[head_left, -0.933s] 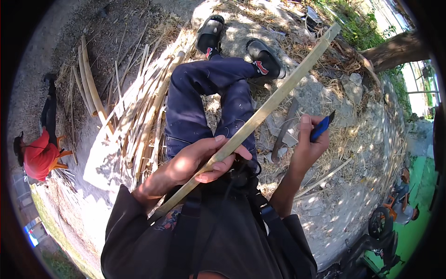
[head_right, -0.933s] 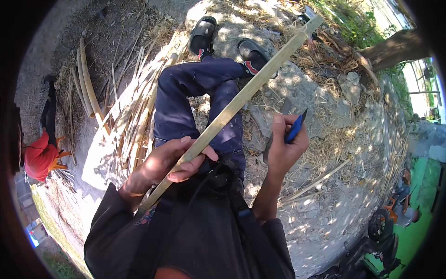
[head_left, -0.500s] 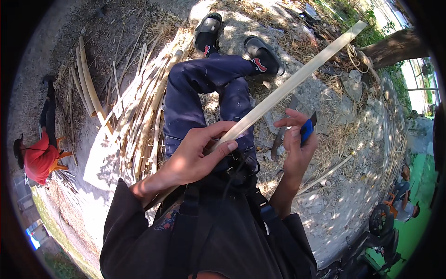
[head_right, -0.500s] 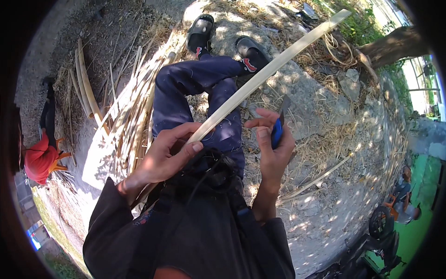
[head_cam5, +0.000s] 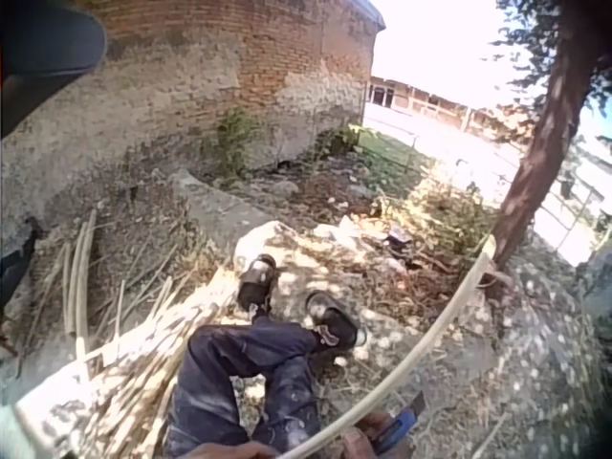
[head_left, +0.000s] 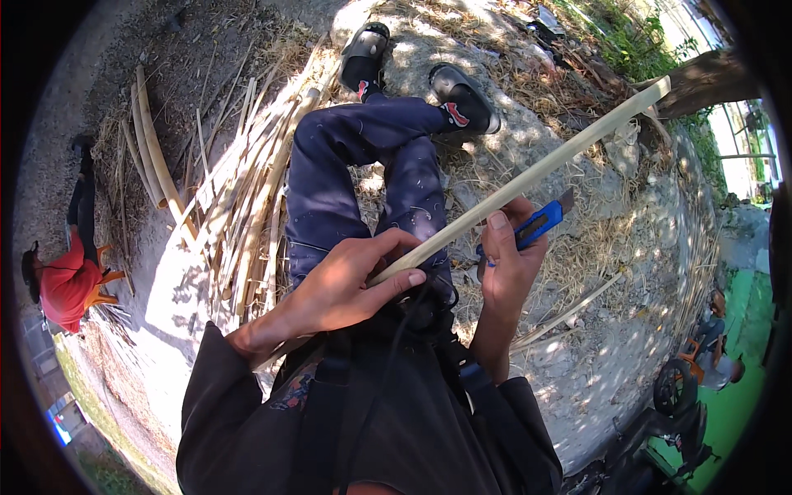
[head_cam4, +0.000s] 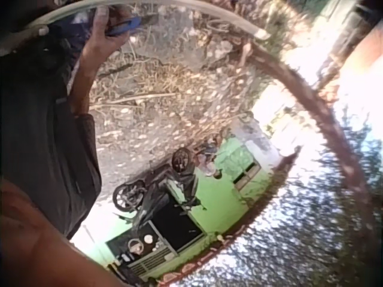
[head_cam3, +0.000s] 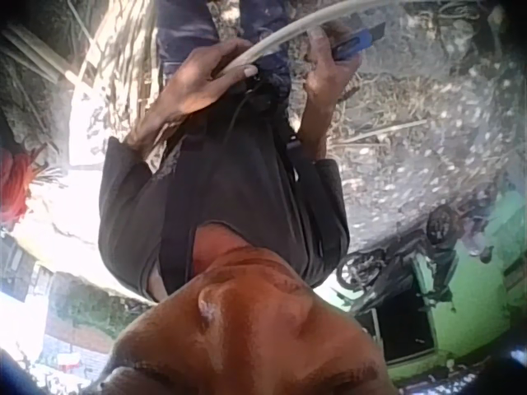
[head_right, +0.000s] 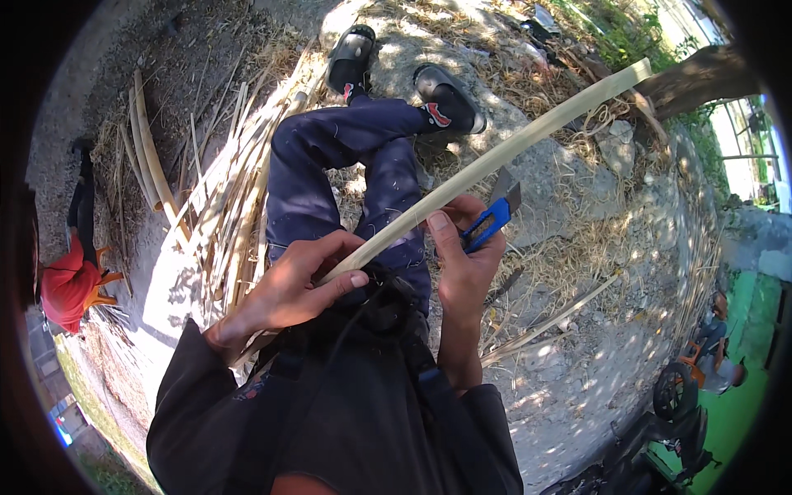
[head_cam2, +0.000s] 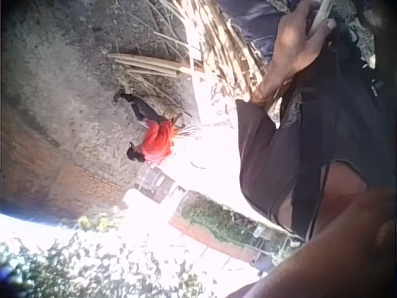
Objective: The person scrapes a bamboo stick with a utility knife and then trims the bamboo stick using a machete.
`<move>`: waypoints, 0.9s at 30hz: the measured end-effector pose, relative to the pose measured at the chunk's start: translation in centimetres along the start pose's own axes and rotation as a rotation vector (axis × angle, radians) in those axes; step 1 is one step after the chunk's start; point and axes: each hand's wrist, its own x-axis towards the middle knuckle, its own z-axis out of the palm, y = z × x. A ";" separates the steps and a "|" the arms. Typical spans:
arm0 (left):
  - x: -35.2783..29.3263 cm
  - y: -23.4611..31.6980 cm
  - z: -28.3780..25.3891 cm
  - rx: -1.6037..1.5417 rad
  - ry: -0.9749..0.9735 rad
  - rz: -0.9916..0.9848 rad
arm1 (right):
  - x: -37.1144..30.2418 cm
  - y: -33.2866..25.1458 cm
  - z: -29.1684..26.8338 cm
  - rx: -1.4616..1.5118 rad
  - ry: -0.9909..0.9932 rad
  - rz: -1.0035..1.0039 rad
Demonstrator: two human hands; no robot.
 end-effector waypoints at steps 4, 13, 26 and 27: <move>-0.3 -0.9 0.6 0.053 0.012 0.043 | 0.0 0.0 0.4 -0.015 0.005 -0.045; -0.5 -1.5 0.8 0.114 0.030 0.002 | 0.7 -0.3 0.9 -0.212 0.058 -0.163; -0.7 -1.4 0.8 -0.160 0.061 0.037 | -1.6 0.1 0.1 -0.840 -0.327 -0.507; -0.7 -1.3 0.8 -0.164 0.054 0.025 | -1.6 -0.1 0.1 -0.870 -0.332 -0.504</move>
